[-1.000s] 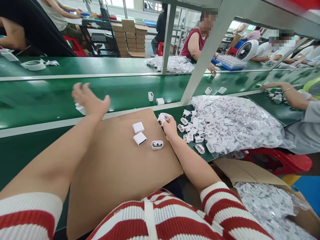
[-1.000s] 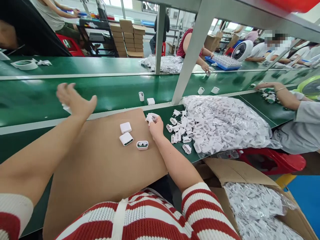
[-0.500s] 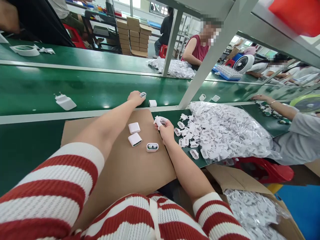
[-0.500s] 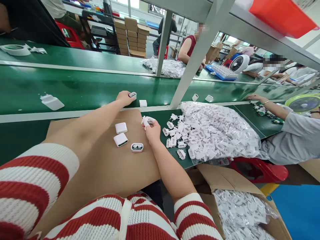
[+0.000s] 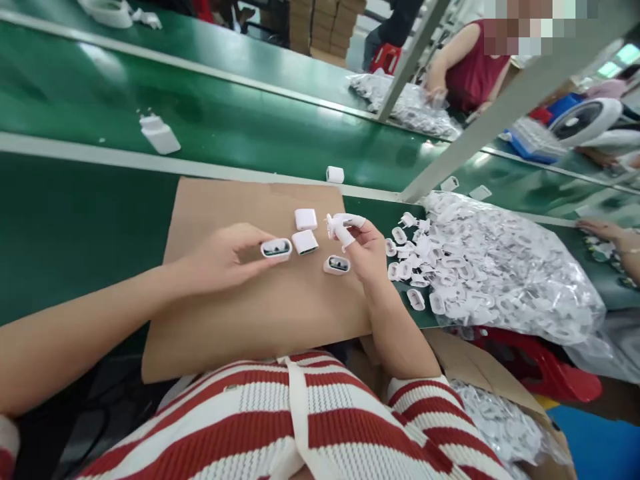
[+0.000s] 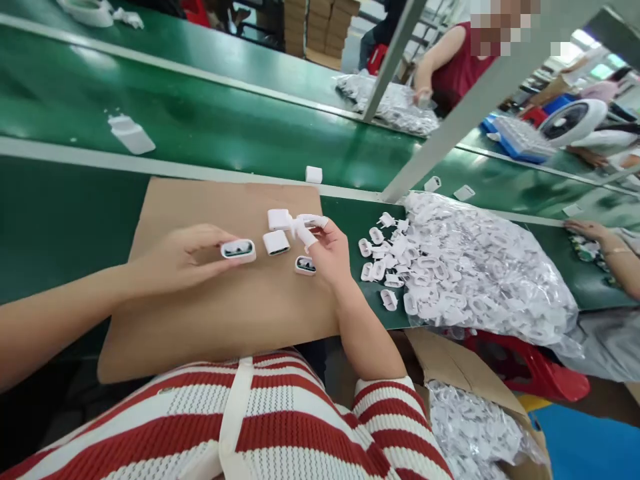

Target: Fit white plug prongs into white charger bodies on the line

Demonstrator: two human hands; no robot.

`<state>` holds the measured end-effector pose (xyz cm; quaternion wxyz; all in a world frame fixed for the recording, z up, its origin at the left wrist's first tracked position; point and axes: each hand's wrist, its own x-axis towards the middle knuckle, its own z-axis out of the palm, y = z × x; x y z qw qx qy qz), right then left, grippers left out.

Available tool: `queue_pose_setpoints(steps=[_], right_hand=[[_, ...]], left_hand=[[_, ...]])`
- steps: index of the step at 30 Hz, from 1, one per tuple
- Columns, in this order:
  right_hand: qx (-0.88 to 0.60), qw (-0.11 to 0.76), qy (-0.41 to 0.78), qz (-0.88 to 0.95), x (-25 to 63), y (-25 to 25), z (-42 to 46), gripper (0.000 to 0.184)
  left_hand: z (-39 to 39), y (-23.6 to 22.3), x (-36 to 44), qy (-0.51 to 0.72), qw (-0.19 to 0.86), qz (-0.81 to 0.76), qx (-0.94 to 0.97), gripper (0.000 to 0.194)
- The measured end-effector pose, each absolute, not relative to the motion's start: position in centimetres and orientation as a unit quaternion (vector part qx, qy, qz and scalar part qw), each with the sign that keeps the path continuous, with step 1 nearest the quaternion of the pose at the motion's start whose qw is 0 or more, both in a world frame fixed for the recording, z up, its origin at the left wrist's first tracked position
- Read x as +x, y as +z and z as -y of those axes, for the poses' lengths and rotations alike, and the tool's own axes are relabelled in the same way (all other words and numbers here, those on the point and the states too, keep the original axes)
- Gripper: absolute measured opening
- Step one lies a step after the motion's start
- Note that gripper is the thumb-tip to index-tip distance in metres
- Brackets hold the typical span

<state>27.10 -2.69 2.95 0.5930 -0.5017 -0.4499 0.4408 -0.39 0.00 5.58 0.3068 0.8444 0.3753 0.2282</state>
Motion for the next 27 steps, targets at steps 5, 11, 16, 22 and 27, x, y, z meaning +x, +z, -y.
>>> queue_pose_setpoints(steps=[5, 11, 16, 22, 27], right_hand=[[-0.521, 0.427, 0.335, 0.659, 24.3, 4.1, 5.4, 0.017], [-0.506, 0.223, 0.103, 0.827, 21.3, 4.4, 7.0, 0.036], [-0.479, 0.155, 0.028, 0.864, 20.6, 4.2, 6.3, 0.036], [-0.440, 0.133, 0.016, 0.888, 20.6, 4.5, 5.7, 0.031], [-0.466, 0.107, -0.015, 0.878, 20.0, 4.8, 6.0, 0.028]], left_hand=[[1.9, 1.1, -0.3, 0.229, 0.348, -0.351, 0.839, 0.037], [1.3, -0.5, -0.3, 0.292, 0.339, -0.317, 0.836, 0.033], [1.1, -0.9, -0.4, 0.307, 0.336, -0.290, 0.842, 0.025], [1.1, -1.1, -0.4, 0.312, 0.331, -0.285, 0.844, 0.022], [1.3, -0.9, -0.3, 0.314, 0.335, -0.292, 0.839, 0.023]])
